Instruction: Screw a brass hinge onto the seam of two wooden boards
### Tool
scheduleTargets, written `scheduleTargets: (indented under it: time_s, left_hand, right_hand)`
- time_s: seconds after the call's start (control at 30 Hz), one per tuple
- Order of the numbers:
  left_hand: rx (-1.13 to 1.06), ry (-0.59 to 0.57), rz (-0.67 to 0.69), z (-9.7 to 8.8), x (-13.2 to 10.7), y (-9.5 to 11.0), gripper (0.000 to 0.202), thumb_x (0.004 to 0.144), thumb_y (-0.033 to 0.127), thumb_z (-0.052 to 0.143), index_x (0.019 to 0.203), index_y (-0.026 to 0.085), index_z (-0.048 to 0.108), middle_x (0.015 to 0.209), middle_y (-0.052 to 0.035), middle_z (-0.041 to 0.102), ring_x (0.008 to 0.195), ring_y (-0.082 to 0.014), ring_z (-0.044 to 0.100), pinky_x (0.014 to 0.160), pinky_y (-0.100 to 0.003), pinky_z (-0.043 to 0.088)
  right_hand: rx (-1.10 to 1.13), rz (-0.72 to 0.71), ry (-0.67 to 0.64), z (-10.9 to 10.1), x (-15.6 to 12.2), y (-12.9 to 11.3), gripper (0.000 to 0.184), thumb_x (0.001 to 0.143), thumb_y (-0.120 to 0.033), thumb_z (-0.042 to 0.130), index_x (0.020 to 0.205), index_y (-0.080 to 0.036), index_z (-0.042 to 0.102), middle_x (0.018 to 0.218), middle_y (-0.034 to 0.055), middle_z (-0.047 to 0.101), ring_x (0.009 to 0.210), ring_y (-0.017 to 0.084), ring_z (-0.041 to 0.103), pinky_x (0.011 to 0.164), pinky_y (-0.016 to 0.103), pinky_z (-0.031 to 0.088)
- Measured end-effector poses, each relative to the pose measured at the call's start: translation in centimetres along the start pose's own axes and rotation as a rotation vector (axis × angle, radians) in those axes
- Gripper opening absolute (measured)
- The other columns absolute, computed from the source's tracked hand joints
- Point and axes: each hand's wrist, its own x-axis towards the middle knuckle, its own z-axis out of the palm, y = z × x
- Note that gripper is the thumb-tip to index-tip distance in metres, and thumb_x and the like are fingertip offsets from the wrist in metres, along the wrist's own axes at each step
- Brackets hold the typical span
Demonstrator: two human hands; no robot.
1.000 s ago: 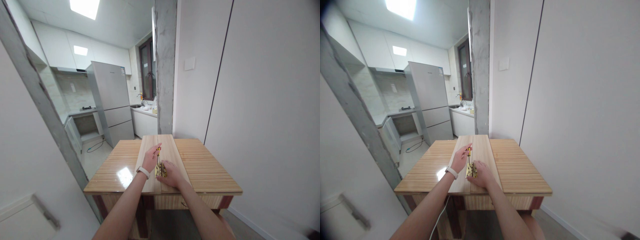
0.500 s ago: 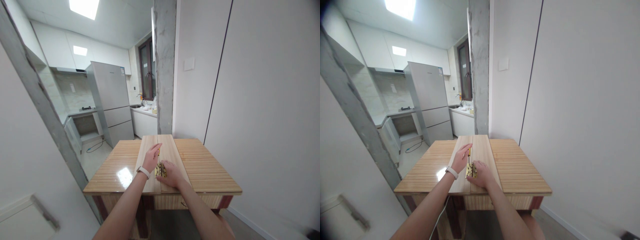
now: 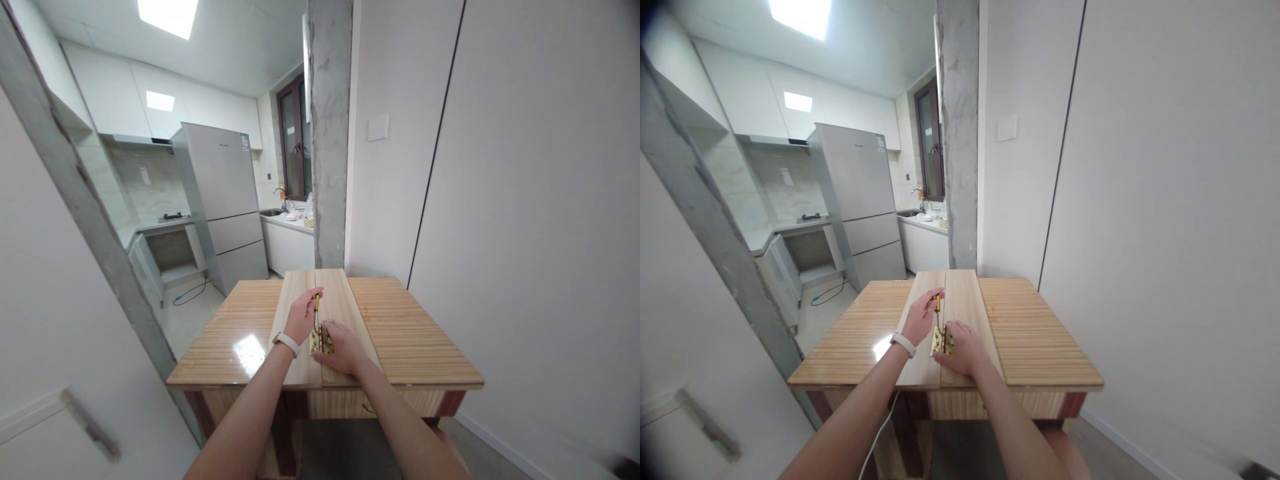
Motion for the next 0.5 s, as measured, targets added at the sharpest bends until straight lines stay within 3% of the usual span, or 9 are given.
scheduleTargets:
  time_s: [0.3,0.5]
  left_hand:
    - [-0.032,0.009,0.022,-0.02,0.03,-0.02,0.03,0.1,0.02,0.05,0.124,0.024,0.067,0.119,-0.0077,0.069,0.108,-0.0192,0.066,0.095,-0.036,0.056]
    - [0.023,0.05,0.058,-0.19,-0.02,0.06,0.031,0.097,0.023,0.058,0.126,0.026,0.066,0.107,-0.0065,0.065,0.097,-0.0181,0.066,0.088,-0.034,0.059]
  right_hand:
    - [0.006,-0.009,-0.007,-0.09,0.01,0.02,0.082,0.069,-0.056,0.079,0.139,-0.024,0.053,0.138,0.0136,0.059,0.129,0.035,0.052,0.11,0.045,0.038]
    - [-0.009,-0.01,-0.027,0.38,0.11,0.5,0.083,0.071,-0.06,0.077,0.141,-0.024,0.051,0.14,0.0143,0.059,0.131,0.035,0.051,0.111,0.046,0.037]
